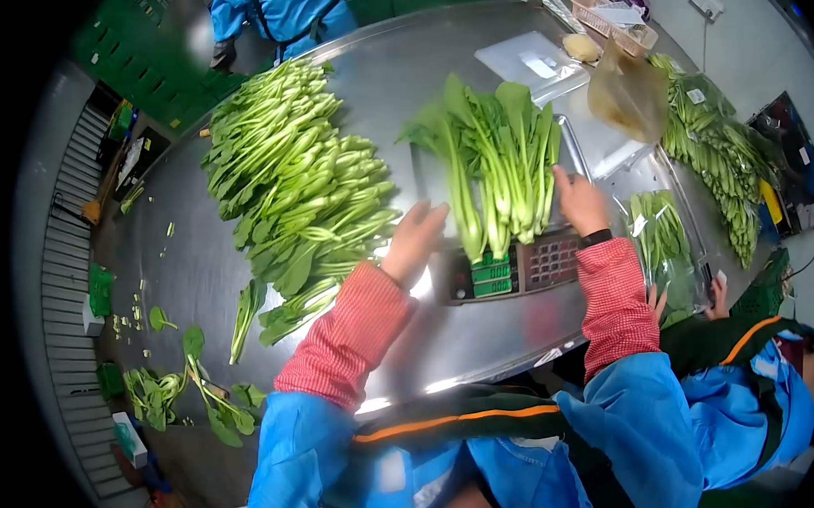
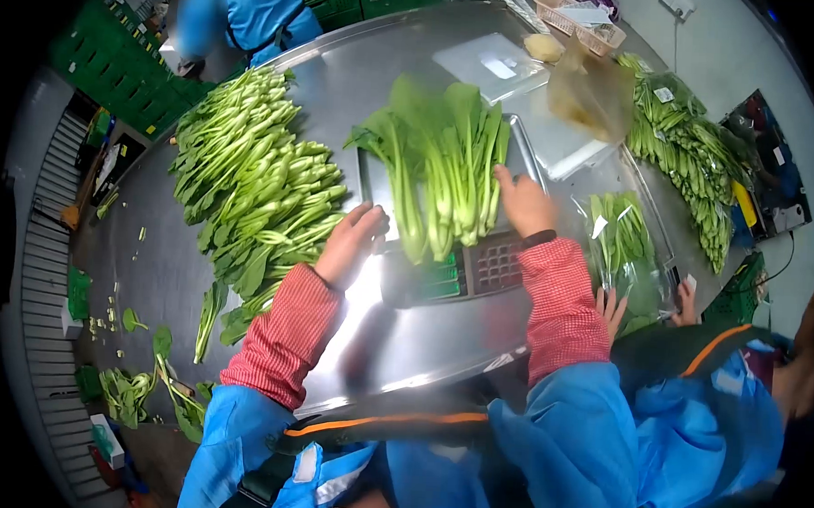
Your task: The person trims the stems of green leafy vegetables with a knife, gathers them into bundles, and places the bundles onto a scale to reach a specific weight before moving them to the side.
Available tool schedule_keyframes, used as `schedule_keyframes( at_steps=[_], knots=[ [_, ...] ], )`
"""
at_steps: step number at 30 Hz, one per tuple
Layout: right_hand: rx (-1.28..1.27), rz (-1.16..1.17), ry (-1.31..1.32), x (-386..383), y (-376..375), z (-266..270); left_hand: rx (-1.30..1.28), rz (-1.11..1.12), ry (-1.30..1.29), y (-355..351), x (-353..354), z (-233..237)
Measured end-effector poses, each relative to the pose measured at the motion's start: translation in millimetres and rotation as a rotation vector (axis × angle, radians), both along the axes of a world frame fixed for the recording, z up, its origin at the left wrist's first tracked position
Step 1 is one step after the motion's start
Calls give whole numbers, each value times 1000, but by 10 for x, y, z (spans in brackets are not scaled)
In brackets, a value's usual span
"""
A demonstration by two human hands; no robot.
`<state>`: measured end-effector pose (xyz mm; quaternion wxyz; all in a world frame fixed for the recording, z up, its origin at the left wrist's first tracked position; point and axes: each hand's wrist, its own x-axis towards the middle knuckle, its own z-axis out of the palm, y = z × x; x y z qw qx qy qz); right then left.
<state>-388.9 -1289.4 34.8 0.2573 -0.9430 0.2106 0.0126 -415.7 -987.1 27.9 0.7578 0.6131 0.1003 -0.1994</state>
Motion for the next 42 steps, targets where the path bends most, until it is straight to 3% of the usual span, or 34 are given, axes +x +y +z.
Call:
schedule_keyframes(
  at_steps=[2,4,8,11,15,18,20,22,25,30,32,34,35,38,39,41,42],
  knots=[
    [42,42,65,115,142,78,-78,-96,216,-185,256,69],
    [51,96,64,204,297,6,-18,-131,204,-416,390,263],
    [201,262,-35,194,387,61,-84,-210,283,-627,729,-157],
    [541,309,-9,354,270,-68,-347,-298,318,-826,730,-32],
    [1143,372,-88,512,-5,-138,-349,-209,144,-1257,697,309],
    [964,345,-116,743,-510,58,-436,-170,60,-1766,813,482],
    [1086,386,-135,979,-965,289,-460,-234,-84,-2194,1021,566],
    [1109,285,-239,1232,-1449,327,-418,-201,-104,-2723,1361,498],
    [1113,121,-384,1506,-2158,396,-407,-387,-271,-3470,1968,497],
    [902,-58,-556,1989,-3220,60,-307,-519,-418,-4739,2992,20],
    [637,-192,-480,2381,-3908,-561,-134,-338,-492,-5041,3203,-252],
    [479,-295,-200,2362,-4070,-749,-57,-265,-588,-5108,3274,-363],
    [397,-390,-189,2347,-4094,-884,112,-244,-526,-5102,3177,-488],
    [-1,-280,-277,2149,-4116,-1108,85,-388,-659,-4989,3121,-769],
    [-29,-277,-382,2086,-4032,-1178,173,-475,-712,-4760,2911,-480],
    [-23,-251,-562,1885,-3578,-1089,168,-482,-741,-4550,2606,-357],
    [-12,-224,-652,1800,-3339,-1053,103,-546,-753,-4305,2351,-48]
  ],
)
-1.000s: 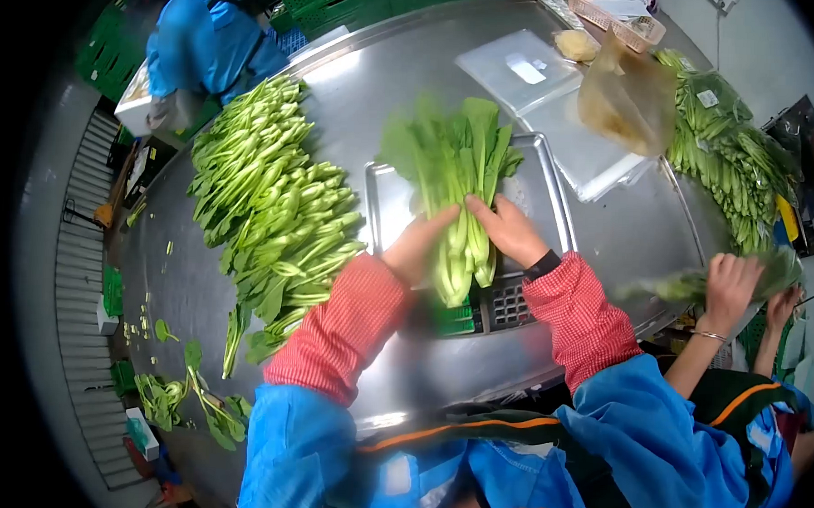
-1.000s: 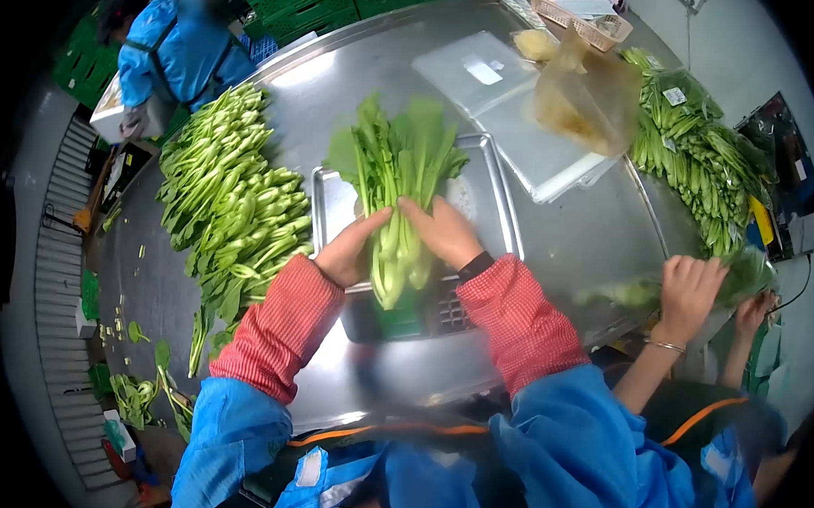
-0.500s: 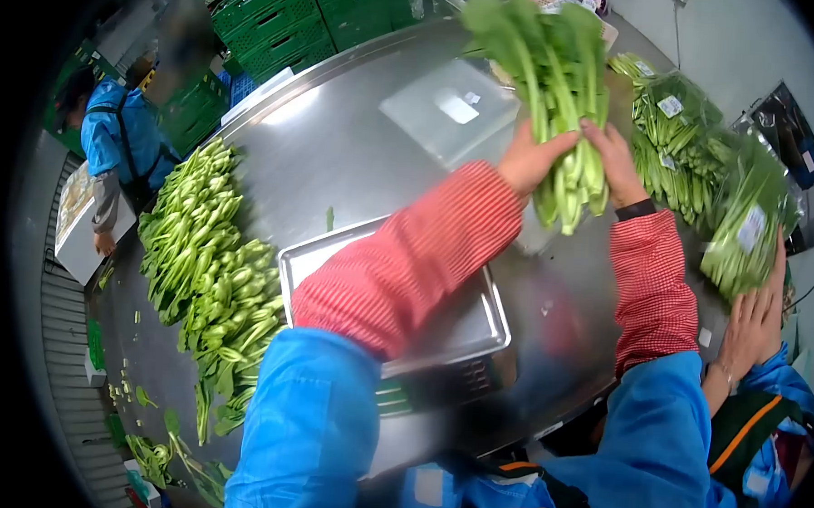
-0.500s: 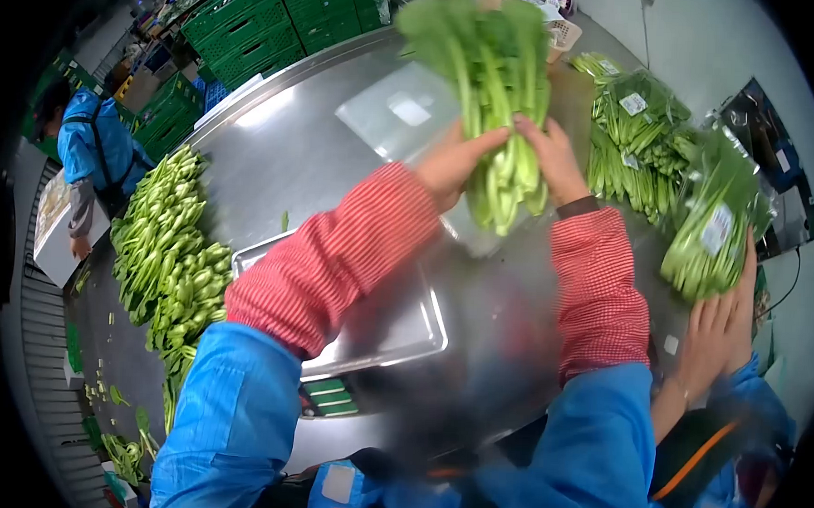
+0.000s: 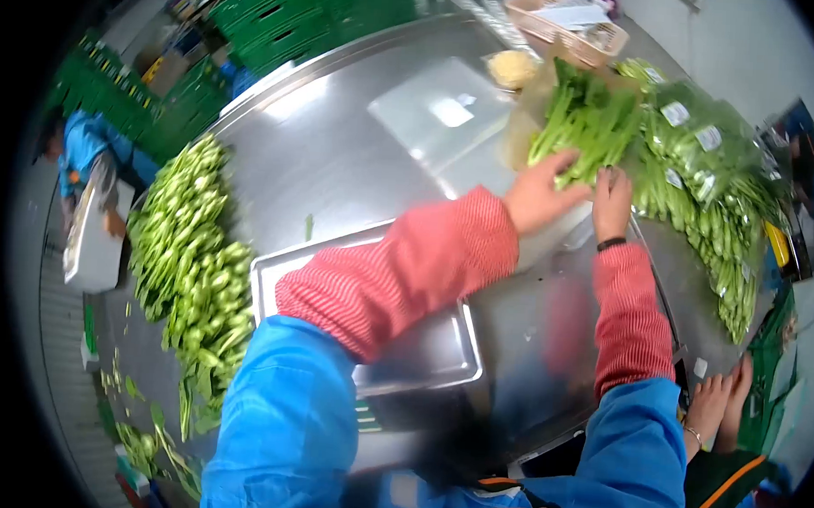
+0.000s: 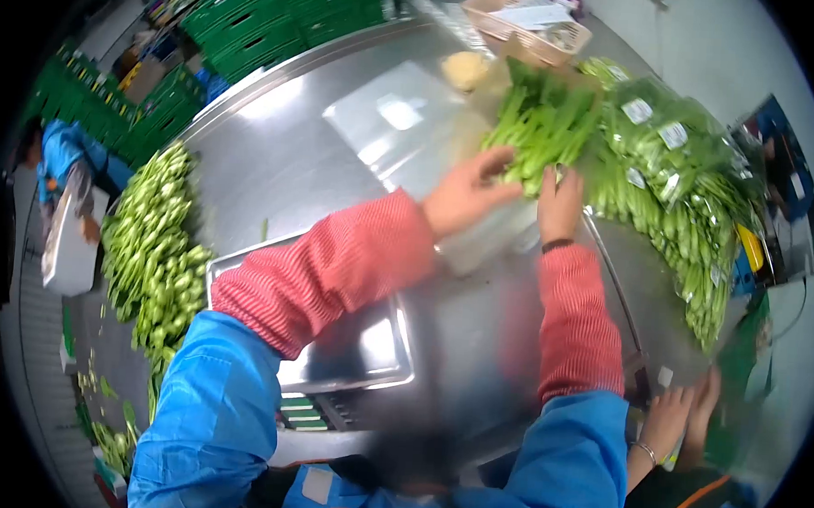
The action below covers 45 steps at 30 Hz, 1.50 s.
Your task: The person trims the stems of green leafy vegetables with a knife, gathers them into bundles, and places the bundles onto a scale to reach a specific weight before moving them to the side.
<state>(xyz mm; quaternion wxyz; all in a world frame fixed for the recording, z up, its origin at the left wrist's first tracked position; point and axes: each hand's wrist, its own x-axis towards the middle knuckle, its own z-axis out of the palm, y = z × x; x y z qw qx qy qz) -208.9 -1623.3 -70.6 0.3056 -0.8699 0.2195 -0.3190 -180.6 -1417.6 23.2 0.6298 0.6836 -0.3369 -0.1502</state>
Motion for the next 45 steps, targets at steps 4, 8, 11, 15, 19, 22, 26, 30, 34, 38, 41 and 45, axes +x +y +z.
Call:
schedule_keyframes(
  at_steps=[4,8,11,15,19,22,26,30,34,38,41,45],
  knots=[
    [285,360,-84,-435,1275,522,-123,-95,56,1108,-1067,691],
    [192,715,29,-822,2375,1091,-105,-62,162,2287,-1943,688],
    [172,945,78,-1144,3139,1356,-183,282,434,2985,-2650,342],
    [71,1202,156,-1437,4070,1551,-204,747,684,3842,-3354,39],
    [-81,1342,101,-1460,5000,1449,-471,1037,916,4565,-3669,-80],
    [-298,1317,-41,-1237,5659,1354,-543,1051,800,5085,-3717,-261],
    [-573,1204,33,-737,6483,1350,-896,1065,792,5639,-3455,-213],
    [-728,1120,225,-341,7115,1150,-1002,963,812,6055,-2963,-240],
    [-820,1000,502,-411,7447,1093,-1114,947,943,6369,-2545,-455],
    [-796,1047,643,-574,7526,1222,-1145,962,1087,6445,-2405,-434],
    [-704,1100,840,-372,7604,1171,-1092,940,1115,6452,-2336,-469],
    [-673,1178,912,-237,7731,1044,-1032,932,1160,6486,-2200,-286]
  ],
)
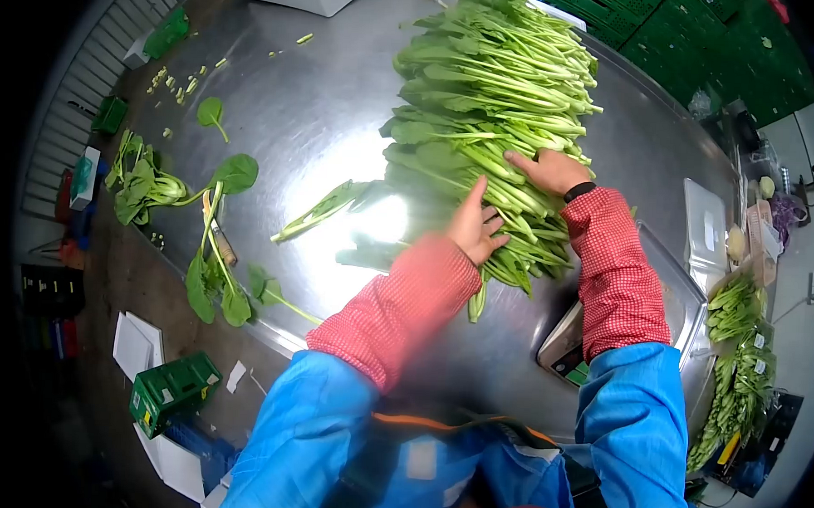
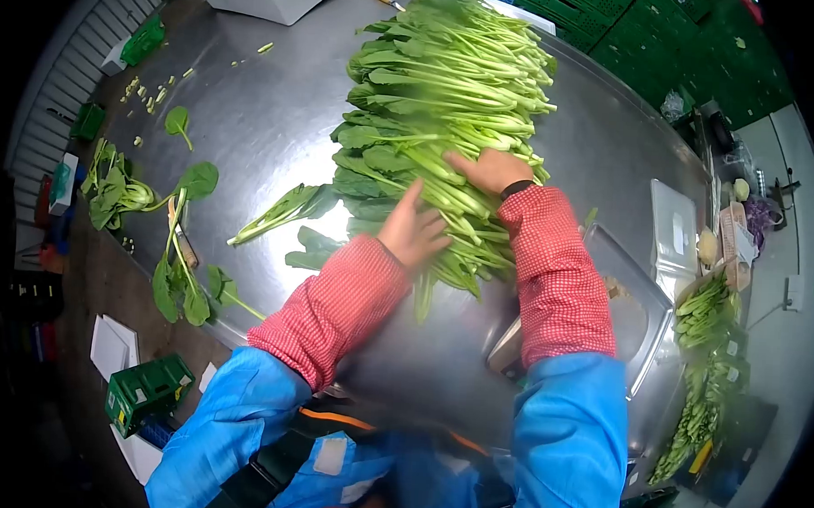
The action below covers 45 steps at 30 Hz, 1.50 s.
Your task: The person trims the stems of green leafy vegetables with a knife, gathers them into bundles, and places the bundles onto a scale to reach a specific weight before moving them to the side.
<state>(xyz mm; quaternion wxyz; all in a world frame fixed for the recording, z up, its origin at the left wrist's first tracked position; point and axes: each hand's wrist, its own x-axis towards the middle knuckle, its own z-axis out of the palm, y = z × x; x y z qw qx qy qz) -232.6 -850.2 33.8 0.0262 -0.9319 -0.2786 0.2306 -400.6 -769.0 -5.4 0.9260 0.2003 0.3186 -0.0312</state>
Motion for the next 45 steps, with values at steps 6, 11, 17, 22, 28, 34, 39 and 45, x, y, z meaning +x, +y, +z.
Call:
schedule_keyframes(
  at_steps=[6,11,17,22,28,34,39,45],
  knots=[
    [214,13,-45,-507,-80,-108,-90,9,155,89,86,-85],
    [482,51,-327,-1469,-173,-71,-83,1,-86,21,-387,-70],
    [601,14,-157,-2480,-451,-48,243,75,-63,-235,-1515,64],
    [584,97,215,-3068,-666,-433,380,74,112,-381,-2343,-263],
    [480,316,213,-3059,-715,-662,198,144,92,-344,-2654,-684],
    [502,295,-424,-2318,-487,-789,205,126,139,-278,-2646,-556],
    [495,349,-370,-2527,-533,-946,425,-8,95,-66,-2842,-735],
    [491,-137,250,-2877,-410,-952,307,-43,213,96,-2638,-528]
  ],
)
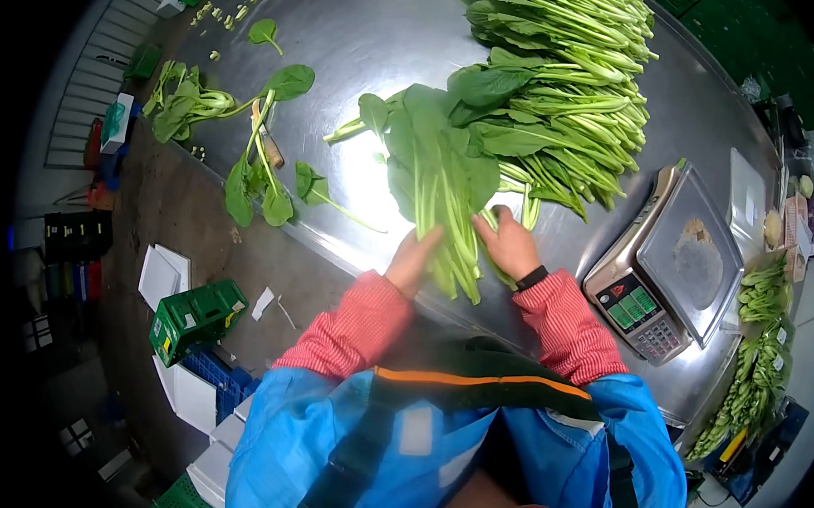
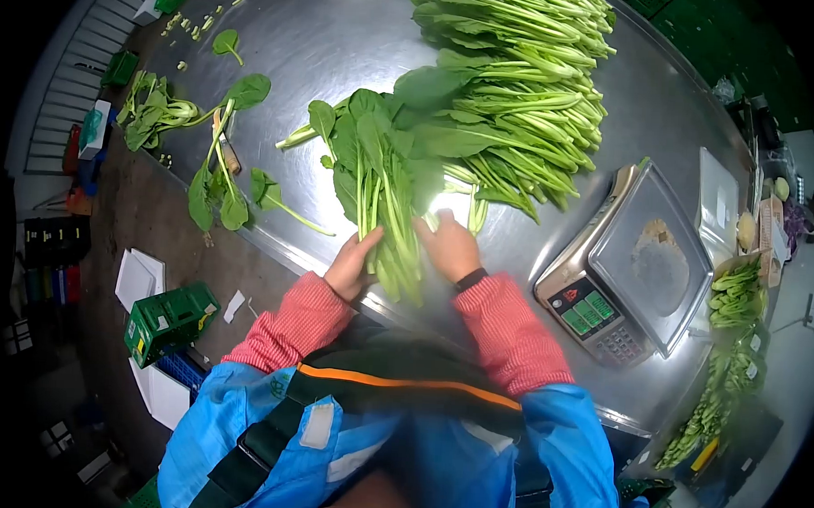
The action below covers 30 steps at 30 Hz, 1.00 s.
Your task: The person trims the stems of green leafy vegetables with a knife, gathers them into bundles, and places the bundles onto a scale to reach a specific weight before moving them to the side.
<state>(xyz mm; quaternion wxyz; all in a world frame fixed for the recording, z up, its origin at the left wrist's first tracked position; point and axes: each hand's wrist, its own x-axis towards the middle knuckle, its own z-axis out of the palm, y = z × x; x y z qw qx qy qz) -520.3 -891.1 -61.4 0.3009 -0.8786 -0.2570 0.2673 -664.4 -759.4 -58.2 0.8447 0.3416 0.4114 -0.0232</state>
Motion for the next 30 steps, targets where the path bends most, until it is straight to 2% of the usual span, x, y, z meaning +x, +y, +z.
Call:
schedule_keyframes(
  at_steps=[1,2,4,5,7,9,12,13,14,16,17,19,21,23,24,26,27,30],
  knots=[
    [-19,-25,110,-17,63,-9,-112,26,30,5,49,99],
    [-33,16,200,-18,111,24,-117,1,38,11,60,75],
    [105,-2,397,-79,161,-26,-126,-51,50,11,92,-46],
    [168,-5,461,-103,135,-17,-133,-9,-47,-28,46,-87],
    [297,-14,590,-183,61,272,88,-12,-183,-162,-67,27],
    [407,95,456,-274,-49,513,342,-37,-302,-278,-138,280],
    [505,263,184,-279,-221,673,559,-157,-369,-318,-306,344],
    [527,333,53,-276,-255,647,626,-285,-352,-265,-391,256],
    [549,392,-85,-274,-289,621,922,-693,-112,-217,-424,174],
    [584,483,-228,-219,-397,616,-599,36,-430,-312,-172,830],
    [599,503,-224,-212,-451,615,-315,-149,-493,-296,-189,451],
    [623,494,-33,-212,-512,615,340,-453,-558,-262,-214,-300],
    [628,373,282,-206,-555,556,976,-724,-534,-475,219,627],
    [633,204,436,-174,-609,472,1027,-683,-364,-544,187,332],
    [656,100,341,-136,-662,418,877,-504,-427,-672,280,354],
    [718,-11,167,89,-926,734,718,-610,-420,-897,616,694],
    [585,-54,87,203,-1125,896,641,-662,-410,-1011,779,865],
    [625,-308,-25,547,-1788,1319,631,-634,-693,-1647,1490,1055]
  ],
)
